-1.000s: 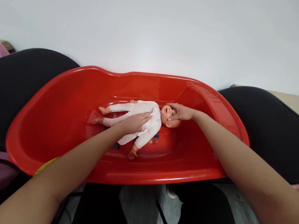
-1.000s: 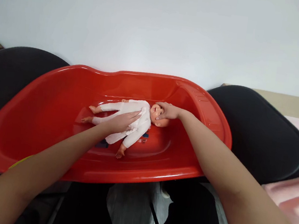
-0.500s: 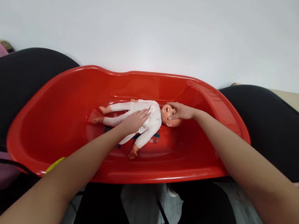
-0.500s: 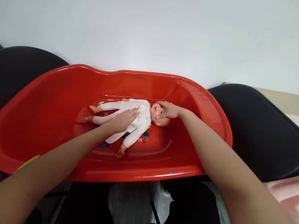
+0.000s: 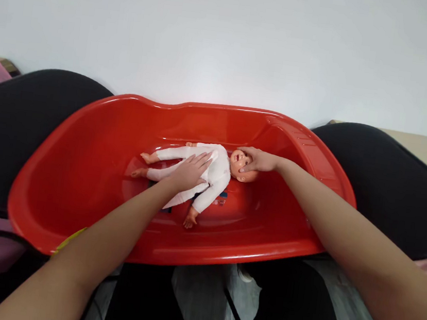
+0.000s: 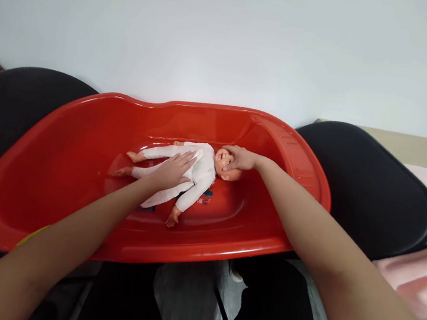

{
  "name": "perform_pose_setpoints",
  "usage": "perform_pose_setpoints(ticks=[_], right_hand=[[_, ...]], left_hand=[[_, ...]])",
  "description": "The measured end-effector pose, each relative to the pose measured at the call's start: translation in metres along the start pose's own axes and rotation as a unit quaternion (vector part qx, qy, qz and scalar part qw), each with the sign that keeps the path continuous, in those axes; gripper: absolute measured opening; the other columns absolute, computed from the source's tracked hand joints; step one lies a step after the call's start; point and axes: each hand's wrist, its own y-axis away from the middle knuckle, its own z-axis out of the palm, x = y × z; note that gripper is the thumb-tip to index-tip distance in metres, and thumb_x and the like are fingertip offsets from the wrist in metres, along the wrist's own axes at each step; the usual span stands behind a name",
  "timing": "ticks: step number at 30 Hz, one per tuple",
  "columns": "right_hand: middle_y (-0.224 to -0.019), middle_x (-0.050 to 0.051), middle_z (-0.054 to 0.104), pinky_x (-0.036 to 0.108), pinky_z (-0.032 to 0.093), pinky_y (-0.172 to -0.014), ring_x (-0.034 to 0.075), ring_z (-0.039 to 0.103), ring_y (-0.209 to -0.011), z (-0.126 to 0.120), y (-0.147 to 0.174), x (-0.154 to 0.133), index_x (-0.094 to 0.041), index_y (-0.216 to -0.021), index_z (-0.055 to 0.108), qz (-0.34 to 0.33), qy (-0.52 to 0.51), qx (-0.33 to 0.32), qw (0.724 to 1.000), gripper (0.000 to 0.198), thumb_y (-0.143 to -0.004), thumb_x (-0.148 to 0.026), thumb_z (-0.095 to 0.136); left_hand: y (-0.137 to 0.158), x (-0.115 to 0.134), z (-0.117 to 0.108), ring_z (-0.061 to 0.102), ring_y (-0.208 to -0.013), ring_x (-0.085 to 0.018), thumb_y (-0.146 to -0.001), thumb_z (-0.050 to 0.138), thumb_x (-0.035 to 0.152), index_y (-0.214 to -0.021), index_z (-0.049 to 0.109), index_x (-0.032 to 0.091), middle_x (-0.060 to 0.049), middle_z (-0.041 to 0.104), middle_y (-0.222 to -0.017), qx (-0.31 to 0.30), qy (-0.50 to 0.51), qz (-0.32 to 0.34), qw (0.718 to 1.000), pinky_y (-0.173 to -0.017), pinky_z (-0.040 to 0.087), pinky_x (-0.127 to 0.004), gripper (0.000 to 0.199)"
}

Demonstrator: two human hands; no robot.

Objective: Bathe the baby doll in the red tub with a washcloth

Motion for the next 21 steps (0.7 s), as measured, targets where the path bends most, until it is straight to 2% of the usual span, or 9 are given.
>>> perform_pose_setpoints(ticks=[4,7,11,15,21], right_hand=[[-0.153,0.009,0.054,0.051,0.042,-0.118,0.036,0.052,-0.137,0.000,0.002,-0.004,-0.029,-0.152,0.052,0.023,-0.013,-0.013,1.000,0.091,-0.071,-0.057,0.084],[-0.153,0.009,0.054,0.050,0.042,-0.119,0.035,0.052,-0.138,0.001,0.000,-0.002,-0.030,-0.152,0.052,0.029,-0.018,-0.011,0.999,0.093,-0.070,-0.059,0.085],[-0.153,0.009,0.054,0.051,0.041,-0.120,0.035,0.051,-0.139,0.002,-0.001,0.002,-0.029,-0.153,0.050,0.020,-0.011,-0.011,1.000,0.095,-0.070,-0.060,0.084],[-0.153,0.009,0.053,0.051,0.041,-0.120,0.036,0.051,-0.139,0.001,-0.001,0.000,-0.030,-0.153,0.051,0.020,-0.010,-0.010,1.000,0.094,-0.070,-0.060,0.084],[-0.150,0.010,0.056,0.050,0.044,-0.116,0.036,0.054,-0.135,-0.001,0.001,-0.004,-0.029,-0.149,0.054,0.016,-0.013,-0.015,1.000,0.087,-0.071,-0.055,0.084]], left_hand=[[-0.012,0.023,0.004,0.016,-0.163,-0.022,-0.105,0.050,0.032,-0.166,0.034,0.016,-0.007,0.020,-0.176,0.006,-0.023,0.074,0.997,-0.131,0.015,-0.043,0.065],[-0.013,0.026,0.007,0.018,-0.162,-0.022,-0.105,0.047,0.033,-0.166,0.035,0.018,-0.007,0.023,-0.175,-0.012,-0.026,0.071,0.997,-0.131,0.015,-0.045,0.063],[-0.004,0.008,0.012,0.025,-0.160,-0.028,-0.107,0.044,0.038,-0.165,0.036,0.014,-0.013,0.029,-0.172,-0.005,-0.022,0.001,1.000,-0.130,0.018,-0.048,0.064],[0.008,-0.018,0.017,0.026,-0.159,-0.032,-0.108,0.039,0.041,-0.163,0.038,0.008,-0.018,0.031,-0.171,0.001,-0.011,-0.031,0.999,-0.128,0.020,-0.051,0.064],[0.026,-0.047,0.022,0.025,-0.160,-0.028,-0.109,0.035,0.042,-0.163,0.038,0.008,-0.017,0.033,-0.170,-0.021,-0.006,-0.084,0.996,-0.128,0.020,-0.046,0.064]])
